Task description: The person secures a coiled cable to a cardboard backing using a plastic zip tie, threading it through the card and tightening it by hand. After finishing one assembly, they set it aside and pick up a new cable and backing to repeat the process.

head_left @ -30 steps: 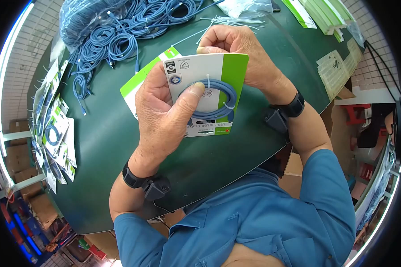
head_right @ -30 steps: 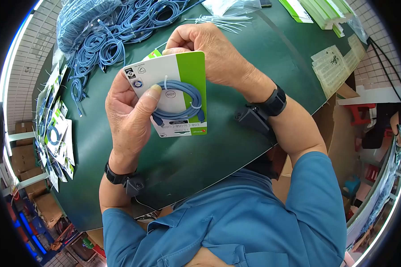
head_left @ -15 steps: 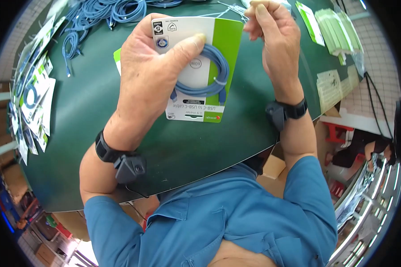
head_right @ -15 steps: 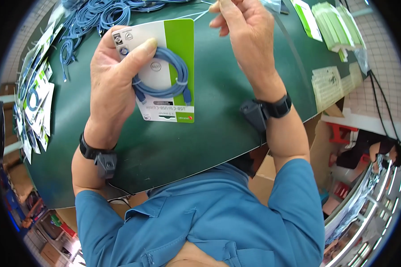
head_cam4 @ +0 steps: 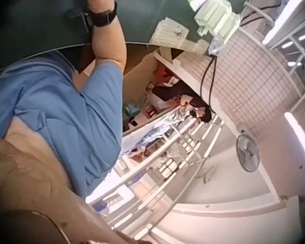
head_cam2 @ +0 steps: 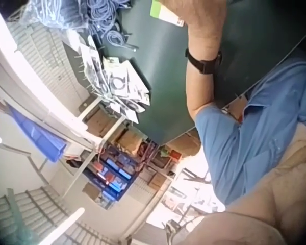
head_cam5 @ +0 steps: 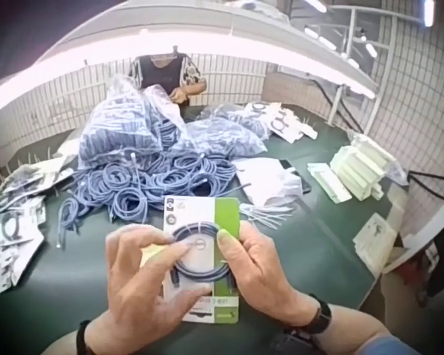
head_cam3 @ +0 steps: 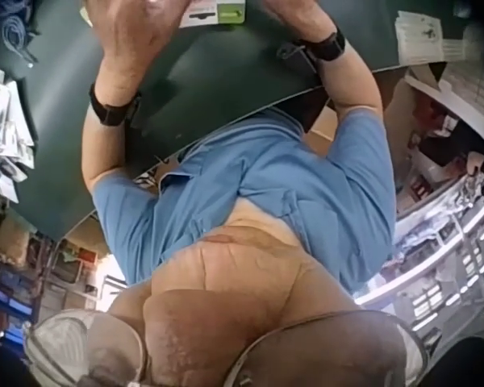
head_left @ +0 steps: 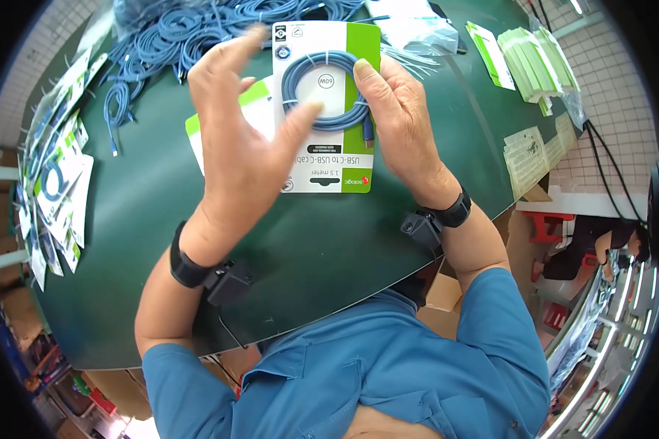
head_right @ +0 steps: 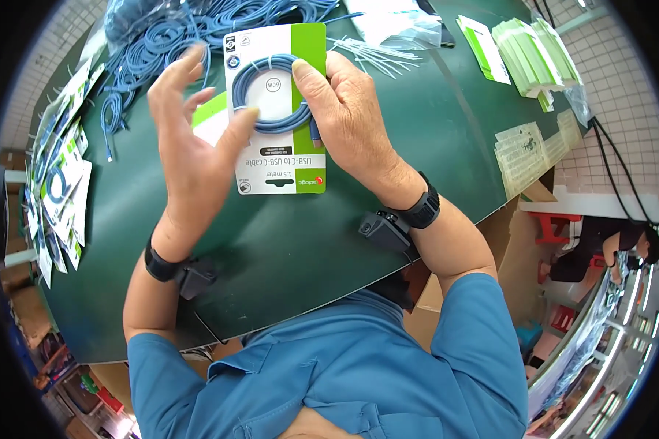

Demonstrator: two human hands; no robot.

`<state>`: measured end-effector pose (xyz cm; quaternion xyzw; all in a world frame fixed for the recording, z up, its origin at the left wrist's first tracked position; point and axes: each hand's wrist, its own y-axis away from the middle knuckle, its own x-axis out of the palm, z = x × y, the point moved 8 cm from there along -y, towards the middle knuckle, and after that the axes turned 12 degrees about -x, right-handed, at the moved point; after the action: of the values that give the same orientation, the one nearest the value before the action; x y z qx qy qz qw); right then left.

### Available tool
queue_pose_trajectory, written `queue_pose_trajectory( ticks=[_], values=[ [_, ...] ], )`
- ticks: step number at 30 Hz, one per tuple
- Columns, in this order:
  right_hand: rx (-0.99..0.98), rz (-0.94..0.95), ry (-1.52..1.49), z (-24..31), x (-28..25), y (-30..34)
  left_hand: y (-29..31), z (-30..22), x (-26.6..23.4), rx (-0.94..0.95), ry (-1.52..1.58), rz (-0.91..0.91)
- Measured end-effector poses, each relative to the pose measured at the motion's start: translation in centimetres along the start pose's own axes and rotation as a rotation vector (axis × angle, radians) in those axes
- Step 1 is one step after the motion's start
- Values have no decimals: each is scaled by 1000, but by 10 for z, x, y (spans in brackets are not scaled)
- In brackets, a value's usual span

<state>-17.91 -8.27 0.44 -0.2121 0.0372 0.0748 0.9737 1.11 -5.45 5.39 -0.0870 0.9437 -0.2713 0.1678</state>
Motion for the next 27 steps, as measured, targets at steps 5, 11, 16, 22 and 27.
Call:
queue_pose_trajectory(
  ticks=[5, 11, 16, 22, 27],
  values=[
    [-111, -78, 32, 8, -1, 2, 22, -33, 31, 357, -395, 235],
    [-227, -119, 56, 10, -6, 6, 16, -26, 39, 382, -291, 243],
    [-201, -168, 25, 9, -12, 9, 2, -20, 47, 282, -175, 427],
    [-127, -76, 11, 7, -5, 12, 0, -13, 39, 306, -94, 487],
    [-91, -98, -37, -2, -4, 8, -1, -18, 29, 369, -87, 481]
  ],
)
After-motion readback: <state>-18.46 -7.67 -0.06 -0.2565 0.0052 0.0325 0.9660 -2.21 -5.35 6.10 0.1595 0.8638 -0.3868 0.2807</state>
